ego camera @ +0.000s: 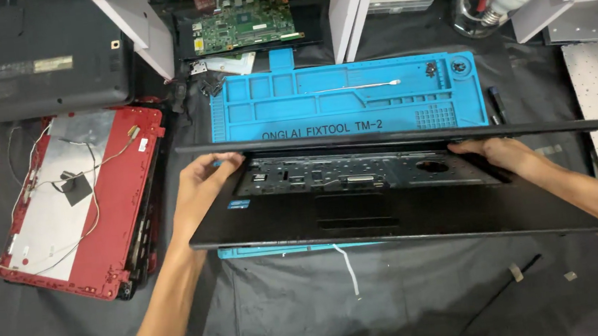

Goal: The person uses a screwdriver to remove screws from the bottom of a laptop, then flips it over and removes the top cover, palm rest, and keyboard. They continue to unscrew and detach internal components, exposing the motherboard.

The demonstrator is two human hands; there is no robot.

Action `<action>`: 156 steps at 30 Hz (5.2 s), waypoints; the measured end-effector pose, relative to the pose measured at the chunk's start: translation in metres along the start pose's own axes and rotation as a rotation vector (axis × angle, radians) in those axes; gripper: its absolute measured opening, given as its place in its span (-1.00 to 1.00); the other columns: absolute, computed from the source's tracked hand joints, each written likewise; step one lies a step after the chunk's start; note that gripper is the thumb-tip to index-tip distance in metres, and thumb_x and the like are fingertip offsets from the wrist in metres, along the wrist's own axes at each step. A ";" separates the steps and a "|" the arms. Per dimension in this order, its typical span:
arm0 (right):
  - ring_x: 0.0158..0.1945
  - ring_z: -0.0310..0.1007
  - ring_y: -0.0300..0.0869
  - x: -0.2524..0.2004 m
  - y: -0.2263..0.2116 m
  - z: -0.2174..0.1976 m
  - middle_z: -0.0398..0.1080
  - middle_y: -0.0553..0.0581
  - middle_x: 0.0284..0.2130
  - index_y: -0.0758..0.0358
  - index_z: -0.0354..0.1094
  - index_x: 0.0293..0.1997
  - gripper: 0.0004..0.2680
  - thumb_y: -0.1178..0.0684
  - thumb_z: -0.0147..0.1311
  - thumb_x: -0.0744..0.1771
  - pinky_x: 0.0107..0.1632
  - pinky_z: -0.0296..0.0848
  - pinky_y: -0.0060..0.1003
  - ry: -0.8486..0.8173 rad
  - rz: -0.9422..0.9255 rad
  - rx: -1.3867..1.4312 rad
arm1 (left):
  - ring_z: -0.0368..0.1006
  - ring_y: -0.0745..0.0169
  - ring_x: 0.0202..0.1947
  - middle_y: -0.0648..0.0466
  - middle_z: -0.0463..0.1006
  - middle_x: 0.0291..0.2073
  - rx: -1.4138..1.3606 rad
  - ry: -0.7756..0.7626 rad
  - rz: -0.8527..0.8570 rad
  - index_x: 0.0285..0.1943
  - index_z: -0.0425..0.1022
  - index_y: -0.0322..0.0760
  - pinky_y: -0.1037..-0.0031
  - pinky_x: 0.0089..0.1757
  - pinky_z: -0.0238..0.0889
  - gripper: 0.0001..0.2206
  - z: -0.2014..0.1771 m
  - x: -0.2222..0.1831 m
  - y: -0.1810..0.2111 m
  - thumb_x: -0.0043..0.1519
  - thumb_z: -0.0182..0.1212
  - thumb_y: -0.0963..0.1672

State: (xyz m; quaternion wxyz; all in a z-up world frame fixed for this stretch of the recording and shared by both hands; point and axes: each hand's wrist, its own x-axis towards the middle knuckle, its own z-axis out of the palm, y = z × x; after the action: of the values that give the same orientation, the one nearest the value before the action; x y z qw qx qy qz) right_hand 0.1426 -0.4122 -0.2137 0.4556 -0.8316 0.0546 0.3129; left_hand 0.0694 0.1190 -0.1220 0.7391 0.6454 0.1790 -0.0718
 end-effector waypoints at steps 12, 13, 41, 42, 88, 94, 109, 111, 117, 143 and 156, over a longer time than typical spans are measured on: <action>0.20 0.31 -0.20 0.059 0.075 0.001 0.35 0.12 0.15 0.26 0.28 0.30 -0.66 -0.07 -0.09 0.41 0.28 0.25 -0.30 -0.101 -0.099 0.333 | 0.47 0.46 -0.09 0.19 0.59 -0.16 0.093 -0.140 0.238 0.06 0.54 -0.40 0.55 0.02 0.31 -0.82 -0.028 0.022 -0.046 0.32 0.19 -0.19; 0.20 0.31 -0.20 0.058 0.076 0.001 0.35 0.12 0.15 0.26 0.28 0.30 -0.66 -0.07 -0.09 0.41 0.28 0.25 -0.30 -0.105 -0.098 0.332 | 0.47 0.46 -0.09 0.19 0.59 -0.16 0.093 -0.137 0.237 0.06 0.54 -0.40 0.55 0.02 0.31 -0.82 -0.029 0.020 -0.046 0.32 0.19 -0.19; 0.26 0.25 -0.23 0.049 0.072 0.007 0.29 0.05 0.19 0.27 0.18 0.38 -0.63 0.08 -0.01 0.38 0.31 0.20 -0.30 -0.079 -0.212 0.266 | 0.48 0.47 -0.37 0.05 0.61 -0.44 0.550 0.030 0.688 -0.23 0.63 -0.45 0.53 -0.30 0.29 -0.94 -0.006 0.020 -0.020 0.28 0.31 -0.24; 0.22 0.28 -0.21 0.051 0.077 0.009 0.29 0.06 0.15 0.27 0.16 0.38 -0.64 0.03 -0.04 0.40 0.29 0.24 -0.28 -0.088 -0.196 0.339 | 0.50 0.46 -0.40 0.03 0.61 -0.45 0.574 0.034 0.755 -0.23 0.64 -0.43 0.52 -0.32 0.28 -0.95 -0.007 0.021 -0.022 0.27 0.30 -0.25; 0.04 0.16 -0.23 -0.073 -0.096 0.049 0.12 0.08 0.02 0.23 -0.07 0.43 -0.57 -0.26 -0.31 0.48 0.12 0.25 -0.28 0.197 -0.239 0.360 | 0.51 0.03 -0.26 -0.17 0.62 -0.20 0.631 0.084 0.551 0.34 0.50 -0.24 0.39 -0.17 0.37 -0.58 0.030 -0.009 -0.004 0.26 0.19 -0.22; 0.29 0.12 -0.18 -0.089 -0.108 0.052 0.07 0.14 0.22 0.25 -0.12 0.50 -0.52 -0.21 -0.14 0.46 0.32 0.16 -0.24 0.190 -0.607 0.047 | 0.57 0.08 -0.02 -0.19 0.59 0.04 0.713 0.047 0.728 0.38 0.42 -0.27 0.42 -0.03 0.36 -0.55 0.025 -0.008 -0.008 0.25 0.22 -0.23; 0.13 0.32 -0.28 -0.095 -0.050 0.072 0.36 0.09 0.10 0.29 0.19 0.42 -0.66 0.17 -0.08 0.43 0.19 0.30 -0.40 0.409 -0.502 0.190 | 0.35 -0.23 0.33 -0.29 0.42 0.29 0.860 -0.024 0.753 0.44 0.27 -0.33 0.23 0.25 0.21 -0.48 0.011 -0.015 -0.010 0.23 0.06 -0.31; 0.14 0.36 -0.18 -0.092 -0.048 0.069 0.37 0.15 0.10 0.31 0.20 0.40 -0.65 0.17 -0.05 0.41 0.19 0.33 -0.35 0.410 -0.524 0.064 | 0.32 -0.27 0.36 -0.32 0.39 0.32 0.878 -0.040 0.794 0.45 0.24 -0.37 0.20 0.28 0.18 -0.48 0.009 -0.013 -0.012 0.23 0.05 -0.30; 0.30 0.34 0.00 -0.095 -0.060 0.068 0.33 0.30 0.23 0.38 0.16 0.39 -0.63 0.20 -0.04 0.38 0.28 0.30 -0.25 0.480 -0.657 -0.130 | 0.30 -0.27 0.38 -0.32 0.38 0.34 0.887 -0.039 0.761 0.46 0.25 -0.37 0.21 0.30 0.15 -0.51 0.011 -0.013 -0.012 0.28 -0.01 -0.31; 0.17 0.38 0.09 -0.124 -0.009 0.107 0.37 0.38 0.13 0.43 0.20 0.33 -0.58 0.12 0.07 0.31 0.16 0.35 -0.11 0.617 -0.554 -0.308 | 0.21 -0.29 0.42 -0.31 0.35 0.36 0.946 -0.069 0.769 0.50 0.22 -0.33 0.16 0.34 0.09 -0.50 0.000 -0.004 -0.021 0.32 -0.16 -0.31; 0.18 0.38 0.10 -0.084 0.057 0.103 0.37 0.37 0.15 0.42 0.24 0.31 -0.61 0.10 0.08 0.32 0.17 0.34 -0.08 0.633 -0.555 -0.435 | 0.29 -0.26 0.37 -0.22 0.41 0.32 0.988 -0.099 0.879 0.45 0.24 -0.35 0.15 0.29 0.19 -0.42 -0.002 -0.004 -0.012 0.17 0.01 -0.39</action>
State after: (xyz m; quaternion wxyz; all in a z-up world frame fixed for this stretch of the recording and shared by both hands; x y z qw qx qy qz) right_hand 0.0058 -0.3797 -0.2470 0.2983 -0.9453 -0.1002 -0.0856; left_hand 0.0611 0.1185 -0.1319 0.3240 0.9173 -0.1893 0.1334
